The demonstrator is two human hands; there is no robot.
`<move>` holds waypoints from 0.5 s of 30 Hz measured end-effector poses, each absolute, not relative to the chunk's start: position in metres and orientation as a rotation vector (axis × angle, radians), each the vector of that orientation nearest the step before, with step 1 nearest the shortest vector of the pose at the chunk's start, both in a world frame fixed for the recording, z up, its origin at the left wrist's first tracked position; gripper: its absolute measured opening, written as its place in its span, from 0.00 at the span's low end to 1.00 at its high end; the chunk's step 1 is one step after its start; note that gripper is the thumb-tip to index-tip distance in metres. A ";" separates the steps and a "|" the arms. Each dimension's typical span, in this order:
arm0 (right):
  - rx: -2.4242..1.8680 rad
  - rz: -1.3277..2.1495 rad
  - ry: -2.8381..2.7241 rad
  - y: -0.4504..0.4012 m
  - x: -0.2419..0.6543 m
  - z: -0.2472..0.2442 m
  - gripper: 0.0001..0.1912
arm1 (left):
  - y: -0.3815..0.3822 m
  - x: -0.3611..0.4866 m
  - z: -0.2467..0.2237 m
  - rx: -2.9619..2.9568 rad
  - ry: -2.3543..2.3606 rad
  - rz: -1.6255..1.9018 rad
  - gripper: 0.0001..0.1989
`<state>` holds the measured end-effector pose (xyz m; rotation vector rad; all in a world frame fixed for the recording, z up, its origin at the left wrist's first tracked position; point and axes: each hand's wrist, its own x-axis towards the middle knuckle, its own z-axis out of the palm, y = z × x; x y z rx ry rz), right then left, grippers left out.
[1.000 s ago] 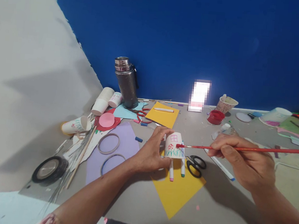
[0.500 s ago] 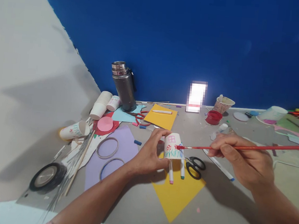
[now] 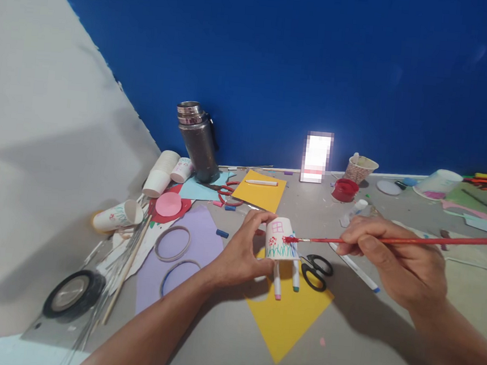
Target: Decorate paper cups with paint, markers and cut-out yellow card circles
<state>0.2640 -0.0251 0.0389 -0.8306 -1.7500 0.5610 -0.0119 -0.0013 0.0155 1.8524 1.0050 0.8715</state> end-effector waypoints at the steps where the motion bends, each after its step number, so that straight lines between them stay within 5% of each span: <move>1: -0.830 0.563 -1.774 -0.025 0.263 0.040 0.11 | -0.001 -0.012 0.016 1.858 1.010 0.868 0.36; 15: -0.747 0.551 -1.886 -0.024 0.261 0.043 0.11 | -0.003 -0.010 0.015 1.885 1.038 0.867 0.36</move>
